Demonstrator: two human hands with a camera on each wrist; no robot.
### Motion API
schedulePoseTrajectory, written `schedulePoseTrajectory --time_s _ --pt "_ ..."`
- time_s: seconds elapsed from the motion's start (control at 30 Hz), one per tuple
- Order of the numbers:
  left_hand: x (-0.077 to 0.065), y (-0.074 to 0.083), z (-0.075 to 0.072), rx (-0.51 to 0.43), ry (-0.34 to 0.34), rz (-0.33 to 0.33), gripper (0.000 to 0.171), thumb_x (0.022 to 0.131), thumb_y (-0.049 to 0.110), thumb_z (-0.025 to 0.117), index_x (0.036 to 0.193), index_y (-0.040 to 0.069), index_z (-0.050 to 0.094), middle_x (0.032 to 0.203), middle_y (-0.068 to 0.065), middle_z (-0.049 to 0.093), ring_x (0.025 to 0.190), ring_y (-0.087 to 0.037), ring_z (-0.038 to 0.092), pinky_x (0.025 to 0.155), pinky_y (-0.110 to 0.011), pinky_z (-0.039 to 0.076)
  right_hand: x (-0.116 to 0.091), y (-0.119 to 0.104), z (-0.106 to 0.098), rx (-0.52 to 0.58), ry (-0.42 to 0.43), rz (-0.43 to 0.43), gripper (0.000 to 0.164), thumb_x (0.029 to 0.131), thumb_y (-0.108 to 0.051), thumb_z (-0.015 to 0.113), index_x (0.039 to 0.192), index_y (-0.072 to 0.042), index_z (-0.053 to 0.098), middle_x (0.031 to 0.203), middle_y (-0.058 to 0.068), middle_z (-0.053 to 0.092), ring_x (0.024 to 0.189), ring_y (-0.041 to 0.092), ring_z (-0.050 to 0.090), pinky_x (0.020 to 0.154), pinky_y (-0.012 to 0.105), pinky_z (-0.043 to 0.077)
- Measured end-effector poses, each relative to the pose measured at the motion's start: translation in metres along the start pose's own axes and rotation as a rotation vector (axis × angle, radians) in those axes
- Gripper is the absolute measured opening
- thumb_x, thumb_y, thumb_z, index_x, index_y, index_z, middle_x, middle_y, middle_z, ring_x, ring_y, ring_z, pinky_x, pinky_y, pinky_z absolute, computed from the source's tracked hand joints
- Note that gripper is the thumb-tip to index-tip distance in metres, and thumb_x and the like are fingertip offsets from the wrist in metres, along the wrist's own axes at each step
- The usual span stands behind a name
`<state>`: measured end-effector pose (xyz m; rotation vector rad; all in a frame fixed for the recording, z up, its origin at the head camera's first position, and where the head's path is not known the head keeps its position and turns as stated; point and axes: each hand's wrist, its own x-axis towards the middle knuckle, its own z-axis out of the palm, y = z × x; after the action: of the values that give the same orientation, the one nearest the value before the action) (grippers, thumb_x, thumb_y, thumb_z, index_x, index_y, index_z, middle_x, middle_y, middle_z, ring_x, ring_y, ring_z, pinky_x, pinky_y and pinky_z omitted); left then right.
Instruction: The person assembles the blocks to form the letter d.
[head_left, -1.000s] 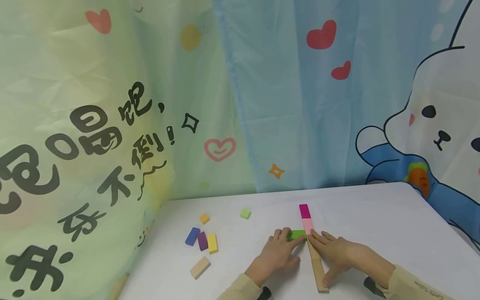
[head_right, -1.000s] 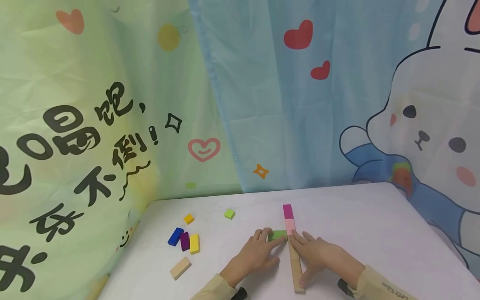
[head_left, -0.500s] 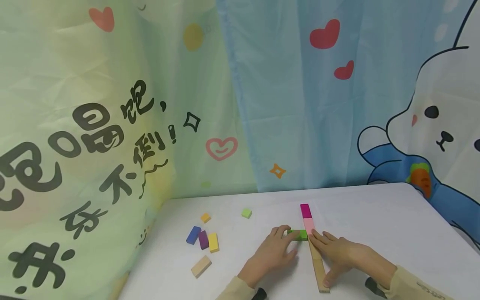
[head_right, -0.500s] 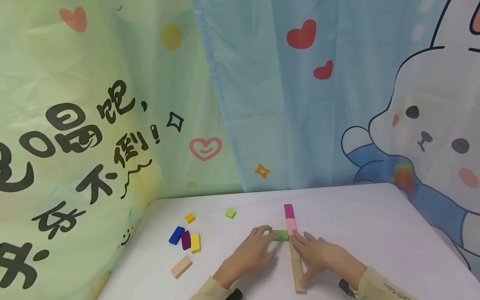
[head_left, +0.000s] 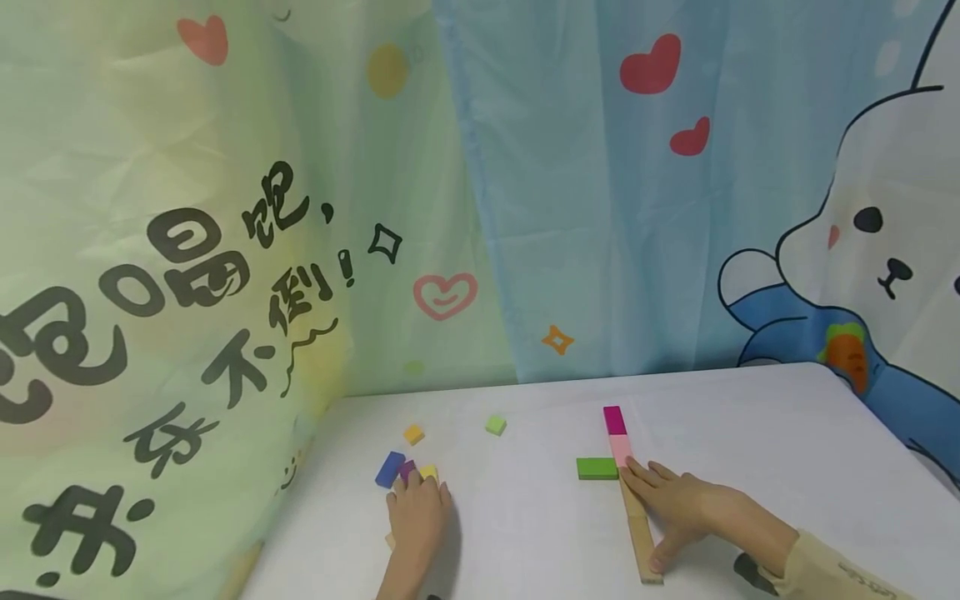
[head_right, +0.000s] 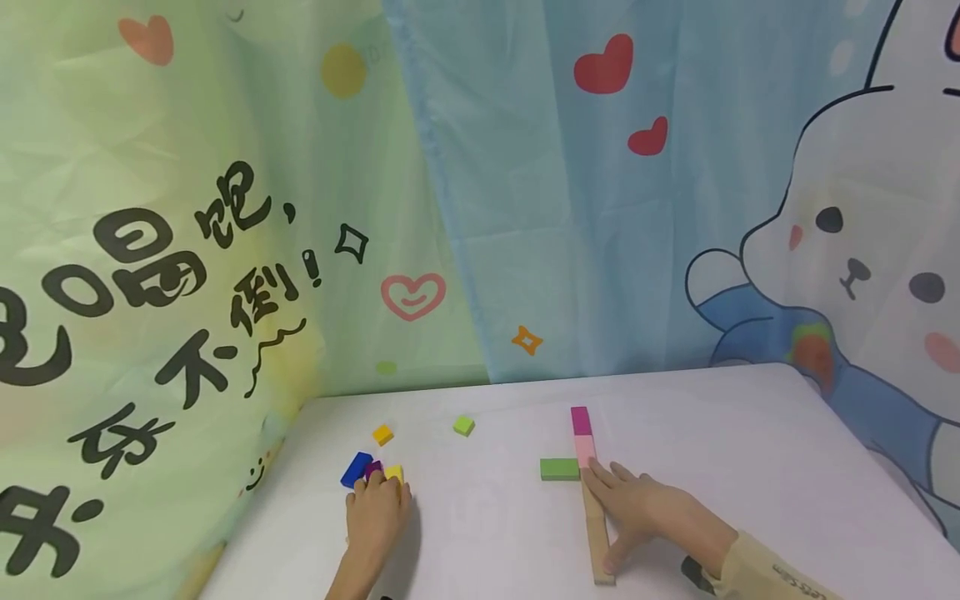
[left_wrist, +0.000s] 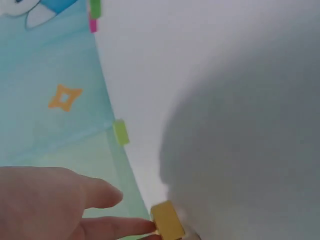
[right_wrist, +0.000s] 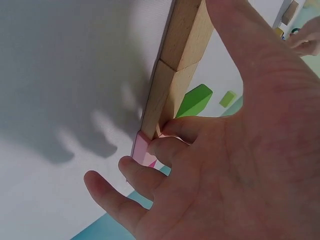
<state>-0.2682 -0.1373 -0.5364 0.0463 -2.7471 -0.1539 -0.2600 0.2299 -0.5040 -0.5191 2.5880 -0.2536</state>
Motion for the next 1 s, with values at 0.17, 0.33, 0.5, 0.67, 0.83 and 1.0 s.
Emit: schedulePoseTrajectory --time_s 0.17,0.33,0.5,0.67,0.83,1.0 --pt "-0.004 0.008 0.001 -0.055 -0.069 0.099 0.024 0.091 0.023 0.07 0.091 -0.001 0.07 0.097 -0.016 0.066 0.09 -0.035 0.059 0.077 -0.051 0.049 -0.001 0.0 0.0 0.015 -0.005 0.003 0.129 0.06 -0.059 0.089 0.157 -0.003 0.025 0.166 0.019 0.022 0.149 0.049 0.022 0.109 0.077 0.023" --pt "-0.007 0.027 0.008 -0.182 -0.183 0.241 0.036 0.091 0.021 0.069 0.116 -0.004 0.062 0.125 -0.024 0.065 0.109 -0.042 0.062 0.086 -0.057 0.052 -0.003 0.0 -0.001 0.012 -0.005 0.003 0.128 0.06 -0.058 0.089 0.157 -0.003 0.025 0.165 0.02 0.021 0.149 0.049 0.023 0.109 0.078 0.023" --pt "-0.007 0.046 0.017 -0.192 -0.257 0.356 0.045 0.093 0.026 0.068 0.132 0.006 0.057 0.139 -0.019 0.059 0.124 -0.039 0.058 0.095 -0.056 0.051 -0.003 0.0 0.0 0.01 0.001 -0.002 0.129 0.06 -0.059 0.088 0.157 -0.003 0.026 0.165 0.02 0.022 0.149 0.05 0.023 0.108 0.078 0.024" --pt "-0.004 0.066 0.024 -0.215 -0.358 0.447 0.044 0.095 0.026 0.066 0.135 0.011 0.056 0.148 -0.017 0.052 0.135 -0.043 0.05 0.1 -0.057 0.05 -0.002 0.001 0.001 0.0 0.001 -0.008 0.129 0.06 -0.061 0.087 0.157 -0.003 0.025 0.165 0.02 0.022 0.149 0.049 0.024 0.108 0.078 0.026" --pt "0.0 0.083 0.029 -0.218 -0.409 0.501 0.04 0.095 0.028 0.065 0.132 0.016 0.054 0.15 -0.011 0.05 0.136 -0.038 0.049 0.098 -0.056 0.051 -0.002 0.001 0.001 -0.004 0.003 -0.014 0.128 0.061 -0.06 0.087 0.157 -0.003 0.025 0.166 0.02 0.022 0.148 0.05 0.024 0.107 0.078 0.026" --pt "-0.002 0.096 0.029 -0.159 -0.414 0.532 0.046 0.096 0.034 0.064 0.14 0.027 0.054 0.141 -0.008 0.048 0.124 -0.029 0.05 0.093 -0.043 0.049 -0.004 0.0 0.0 0.005 0.006 -0.021 0.127 0.061 -0.058 0.088 0.157 -0.002 0.025 0.165 0.021 0.022 0.148 0.051 0.024 0.106 0.079 0.026"
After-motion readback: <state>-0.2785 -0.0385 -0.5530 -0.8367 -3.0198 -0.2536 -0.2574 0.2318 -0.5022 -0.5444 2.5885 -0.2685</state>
